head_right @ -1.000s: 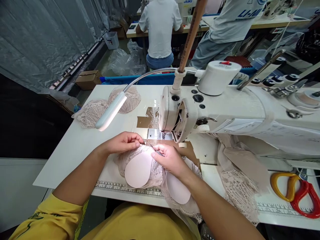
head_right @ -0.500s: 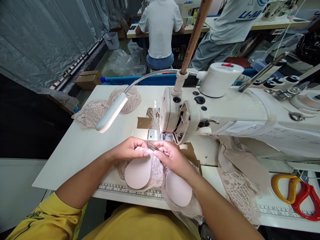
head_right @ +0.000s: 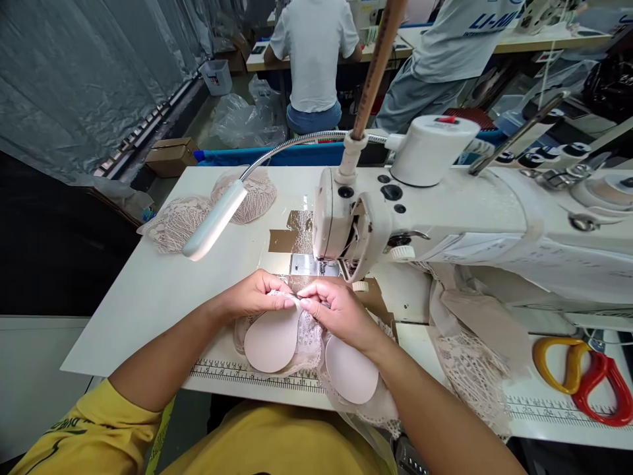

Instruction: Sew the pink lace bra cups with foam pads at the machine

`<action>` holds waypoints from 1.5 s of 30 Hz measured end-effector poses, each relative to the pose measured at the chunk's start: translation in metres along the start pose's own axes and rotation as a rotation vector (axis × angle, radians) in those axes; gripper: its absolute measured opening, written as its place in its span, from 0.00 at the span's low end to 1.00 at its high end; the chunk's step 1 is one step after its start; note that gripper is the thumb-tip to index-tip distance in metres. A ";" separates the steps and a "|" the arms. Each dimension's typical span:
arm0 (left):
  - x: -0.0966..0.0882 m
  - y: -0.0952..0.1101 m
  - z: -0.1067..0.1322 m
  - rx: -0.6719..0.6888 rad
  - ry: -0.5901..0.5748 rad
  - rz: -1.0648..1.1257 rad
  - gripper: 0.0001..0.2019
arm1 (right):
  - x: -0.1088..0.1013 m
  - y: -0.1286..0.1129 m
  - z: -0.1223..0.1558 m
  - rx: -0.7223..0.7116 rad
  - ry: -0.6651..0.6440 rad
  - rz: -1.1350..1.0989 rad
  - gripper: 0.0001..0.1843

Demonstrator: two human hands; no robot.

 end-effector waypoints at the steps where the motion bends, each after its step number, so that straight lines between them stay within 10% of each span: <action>1: -0.001 0.000 0.000 -0.004 0.008 0.005 0.14 | -0.002 0.000 0.001 0.018 0.000 -0.006 0.12; 8: -0.027 0.011 0.011 0.011 0.076 -0.189 0.15 | -0.048 -0.007 0.032 0.212 -0.114 0.320 0.20; 11: -0.040 0.029 0.022 0.155 0.361 -0.585 0.15 | -0.069 0.000 0.051 0.266 -0.024 0.426 0.18; 14: -0.013 0.047 0.036 0.451 0.568 -0.942 0.15 | -0.077 0.013 0.066 0.294 0.081 0.476 0.18; 19: 0.101 0.021 0.036 0.540 -0.079 -1.093 0.19 | -0.076 0.024 0.068 0.237 0.136 0.428 0.21; 22: 0.134 -0.006 0.022 0.520 -0.224 -1.176 0.30 | -0.076 0.022 0.062 0.218 0.157 0.415 0.22; 27: 0.108 -0.016 0.003 0.461 -0.259 -1.299 0.19 | -0.074 0.016 0.058 0.168 0.040 0.468 0.19; 35: 0.043 0.033 0.020 0.415 -0.283 -1.360 0.23 | -0.070 0.001 0.048 0.034 -0.107 0.586 0.21; 40: 0.058 0.042 0.039 0.454 -0.052 -1.112 0.17 | -0.058 0.000 0.032 -0.083 -0.075 0.642 0.22; 45: 0.078 0.005 0.021 0.506 0.048 -1.183 0.11 | -0.039 0.007 0.023 -0.178 -0.024 0.601 0.15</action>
Point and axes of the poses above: each hand's wrist, its own z-axis away from the middle knuckle, its own x-axis out of the palm, y = z × x, the point moved 3 cm from there along -z, towards the middle knuckle, and after that the axes turned 13 degrees about z, right-handed, at the moved point
